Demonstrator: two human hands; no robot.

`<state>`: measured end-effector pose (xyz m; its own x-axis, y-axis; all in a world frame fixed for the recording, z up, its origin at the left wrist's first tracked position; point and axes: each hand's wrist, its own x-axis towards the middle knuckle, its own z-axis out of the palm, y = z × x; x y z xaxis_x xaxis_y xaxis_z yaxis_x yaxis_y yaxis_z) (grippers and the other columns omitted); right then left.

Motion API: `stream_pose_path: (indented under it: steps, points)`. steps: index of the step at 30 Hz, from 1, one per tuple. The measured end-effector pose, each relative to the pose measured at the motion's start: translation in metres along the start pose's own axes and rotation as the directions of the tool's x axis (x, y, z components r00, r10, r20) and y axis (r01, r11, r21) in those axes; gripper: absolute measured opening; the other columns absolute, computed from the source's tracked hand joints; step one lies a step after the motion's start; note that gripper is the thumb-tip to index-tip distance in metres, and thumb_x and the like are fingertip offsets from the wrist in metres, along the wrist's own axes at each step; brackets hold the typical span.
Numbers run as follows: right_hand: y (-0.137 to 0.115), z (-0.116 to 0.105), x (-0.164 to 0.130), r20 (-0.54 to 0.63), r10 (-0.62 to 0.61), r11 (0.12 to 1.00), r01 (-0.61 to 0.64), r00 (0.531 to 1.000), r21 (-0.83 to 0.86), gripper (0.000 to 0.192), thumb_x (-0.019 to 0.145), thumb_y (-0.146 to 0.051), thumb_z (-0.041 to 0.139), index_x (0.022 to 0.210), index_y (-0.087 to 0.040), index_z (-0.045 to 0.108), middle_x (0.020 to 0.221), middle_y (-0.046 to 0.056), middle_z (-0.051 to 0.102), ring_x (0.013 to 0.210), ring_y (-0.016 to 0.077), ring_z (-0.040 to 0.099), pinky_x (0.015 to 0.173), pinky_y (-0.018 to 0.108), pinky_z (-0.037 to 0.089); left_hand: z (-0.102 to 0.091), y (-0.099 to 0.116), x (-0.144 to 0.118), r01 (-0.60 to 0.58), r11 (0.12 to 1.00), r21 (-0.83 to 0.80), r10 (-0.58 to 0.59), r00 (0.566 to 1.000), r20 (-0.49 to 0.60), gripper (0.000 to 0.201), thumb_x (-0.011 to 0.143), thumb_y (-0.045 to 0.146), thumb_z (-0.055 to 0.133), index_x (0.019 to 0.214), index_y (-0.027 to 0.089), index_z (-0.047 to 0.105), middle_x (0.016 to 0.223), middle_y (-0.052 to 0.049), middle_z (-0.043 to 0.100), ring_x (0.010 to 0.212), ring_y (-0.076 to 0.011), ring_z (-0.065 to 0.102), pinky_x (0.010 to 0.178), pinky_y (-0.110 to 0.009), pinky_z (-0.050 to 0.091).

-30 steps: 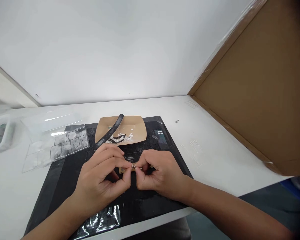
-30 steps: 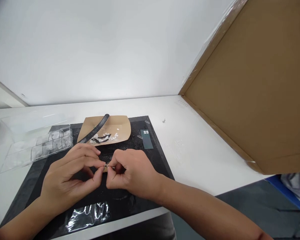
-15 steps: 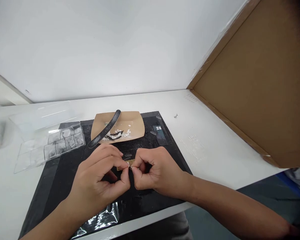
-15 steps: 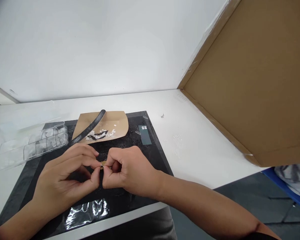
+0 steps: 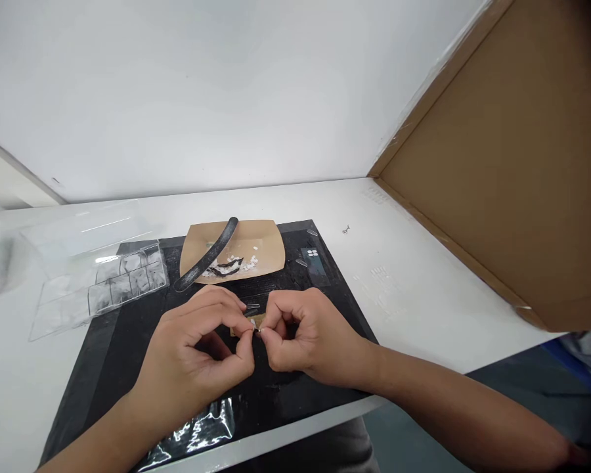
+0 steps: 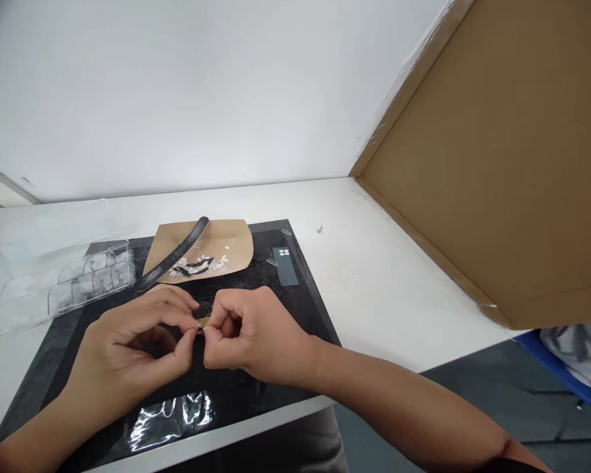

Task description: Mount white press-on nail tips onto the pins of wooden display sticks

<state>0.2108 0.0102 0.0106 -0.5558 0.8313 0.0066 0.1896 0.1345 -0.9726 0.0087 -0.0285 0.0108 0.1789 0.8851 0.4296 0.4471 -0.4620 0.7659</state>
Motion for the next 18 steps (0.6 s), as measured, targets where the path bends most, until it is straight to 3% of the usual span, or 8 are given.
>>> stream_pose_path:
  steps: [7,12,18]
  points:
    - [0.003,0.0,-0.001,0.053,0.065,0.994,-0.069,0.996,0.083,0.015,0.08,-0.013,0.067,0.072,-0.019,0.056,0.055,-0.008,0.059,0.046,0.0056,0.049,0.043,0.014,0.036,-0.001,0.0,0.001,0.004,0.998,-0.067,-0.003,1.0,0.004,0.016,0.081,0.005,0.072,0.082,0.021,0.076,0.084,-0.007,0.073,0.092,-0.0219,0.075,0.041,-0.01,0.054]
    - [0.006,-0.004,0.0,0.016,-0.086,0.996,0.086,0.996,-0.004,0.015,0.082,-0.013,0.069,0.073,-0.019,0.059,0.061,-0.008,0.057,0.052,0.0043,0.047,0.049,0.014,0.037,-0.005,-0.004,0.002,0.005,0.988,-0.154,0.002,0.999,0.047,0.017,0.086,0.007,0.071,0.089,0.021,0.079,0.088,-0.009,0.073,0.1,-0.0259,0.075,0.039,-0.012,0.055]
    - [0.001,-0.013,-0.001,0.071,-0.186,0.978,0.192,0.98,-0.081,0.007,0.097,-0.021,0.066,0.091,-0.018,0.069,0.081,-0.001,0.075,0.067,0.0093,0.068,0.062,0.019,0.052,-0.012,-0.011,0.003,0.014,0.969,-0.245,0.009,0.996,0.093,0.02,0.092,0.011,0.073,0.103,0.024,0.083,0.094,-0.011,0.076,0.11,-0.0285,0.073,0.037,-0.013,0.055]
